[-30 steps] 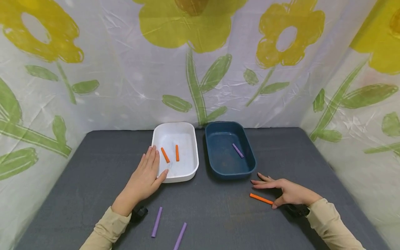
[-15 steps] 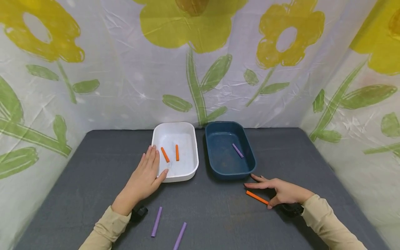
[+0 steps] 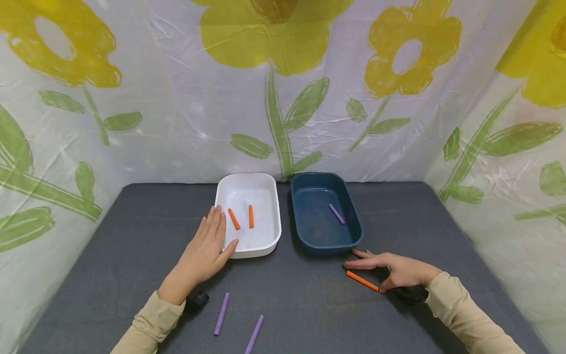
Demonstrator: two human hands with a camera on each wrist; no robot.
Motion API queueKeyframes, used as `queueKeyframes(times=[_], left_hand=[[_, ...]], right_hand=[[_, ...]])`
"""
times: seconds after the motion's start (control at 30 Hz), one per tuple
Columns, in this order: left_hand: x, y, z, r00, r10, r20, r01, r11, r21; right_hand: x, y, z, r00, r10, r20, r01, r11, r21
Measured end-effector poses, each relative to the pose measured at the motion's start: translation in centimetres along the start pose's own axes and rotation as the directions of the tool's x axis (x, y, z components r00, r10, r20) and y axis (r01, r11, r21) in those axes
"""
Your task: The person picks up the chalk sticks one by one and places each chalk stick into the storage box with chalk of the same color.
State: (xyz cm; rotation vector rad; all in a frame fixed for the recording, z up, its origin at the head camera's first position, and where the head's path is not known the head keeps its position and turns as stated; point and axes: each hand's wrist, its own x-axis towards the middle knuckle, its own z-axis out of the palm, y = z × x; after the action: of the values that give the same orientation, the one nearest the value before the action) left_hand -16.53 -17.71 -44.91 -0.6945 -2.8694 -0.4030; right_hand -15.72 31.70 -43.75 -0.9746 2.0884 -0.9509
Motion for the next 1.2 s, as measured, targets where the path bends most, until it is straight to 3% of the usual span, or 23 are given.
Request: queueKeyframes(times=[0.27,0.63,0.93,1.2], left_hand=[[0.0,-0.1,0.1,1.0,0.005,-0.009,-0.005,1.0,0.005],[0.1,-0.1,0.1,1.0,0.007,-0.012,-0.007,1.0,0.007],[0.1,0.0,-0.1,1.0,0.014,-0.026,-0.014,1.0,0.003],[0.0,0.1,-0.3,1.0,0.014,-0.019,-0.014,1.0,0.004]], right_hand=[[0.2,-0.6,0.3,1.0,0.029,0.003,-0.028,0.999,-0.023],[0.3,-1.0,0.8,1.0,-0.018,0.005,0.018,0.997,-0.074],[0.3,-1.2,0.6,0.996,-0.078,0.038,0.079,0.996,-0.048],[0.6,-1.6,0.5,0.997,-0.053,0.053,0.056,0.997,-0.049]])
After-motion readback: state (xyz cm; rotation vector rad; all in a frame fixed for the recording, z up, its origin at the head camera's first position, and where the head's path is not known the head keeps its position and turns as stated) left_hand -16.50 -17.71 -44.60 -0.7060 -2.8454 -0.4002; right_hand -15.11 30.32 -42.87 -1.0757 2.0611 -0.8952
